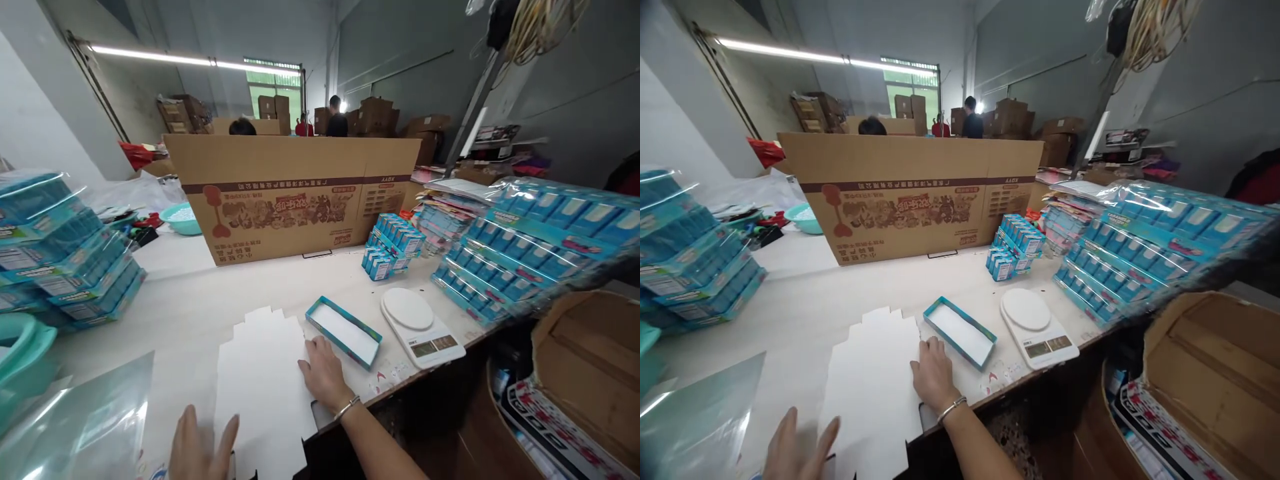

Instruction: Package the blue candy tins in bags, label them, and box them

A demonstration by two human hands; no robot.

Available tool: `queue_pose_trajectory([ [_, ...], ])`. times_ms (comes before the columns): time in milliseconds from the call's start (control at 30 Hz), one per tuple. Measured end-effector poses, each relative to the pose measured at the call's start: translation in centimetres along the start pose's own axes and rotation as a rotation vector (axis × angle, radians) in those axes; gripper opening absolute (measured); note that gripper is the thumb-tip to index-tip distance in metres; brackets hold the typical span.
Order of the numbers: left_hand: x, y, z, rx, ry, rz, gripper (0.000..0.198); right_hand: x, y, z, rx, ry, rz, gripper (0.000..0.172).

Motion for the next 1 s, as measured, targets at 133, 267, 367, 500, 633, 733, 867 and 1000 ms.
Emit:
queue_pose_trajectory([
  [133,-1.5,-1.2,-2.5,-0.026,-0.286,-0.223,0.093,0.6,0.1,-0.7,-0.089,0.072,0.013,0.032],
  [267,-1.4,-0.4,-3.2,-0.002,-0.377,-0.321,0.079,0.6,-0.4,-0.8,-0.071,0.068,-0.031,0.035],
  [367,-1.2,-0.1,-2.8,-0.034,-0.368,-0.329,0.071,0.8,-0.6,-0.8,-0.068,0.004,-0.001,0.031],
  [500,-1.3,0.2,-2.8,-0.037,-0.306,-0.320,0.070,0.7,-0.6,-0.2,-0.202,-0.258,0.038,0.034],
  [633,-1.2,-0.1,-2.1,-0.040,-0.078,-0.217,0.084,-0.2,-2.0,-0.3,0.023,-0.851,-0.115,0.042],
  [733,-1.1,-1.7,-0.3,-0.057,0.290,0.012,0.094,-0.2,-2.8,-0.1,0.227,-1.190,-0.203,0.058],
  [867,-2.6,-3.6,2.0,0.106,0.722,0.325,0.075,0.0,-2.4,0.5,0.314,-1.304,-0.215,0.054],
  [1000,-5.0,-3.4,2.7,0.406,0.896,0.427,0.059,0.5,-1.7,1.5,0.473,-1.324,-0.175,0.047],
])
Point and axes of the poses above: each hand's wrist, its own y-axis away from the middle knuckle, its own z-axis out of the back of the hand, x = y × z, the point moved 4 cm from there along -y, towards the middle knuckle, and after that the axes turned 8 degrees about -x, right-handed, at the moved point
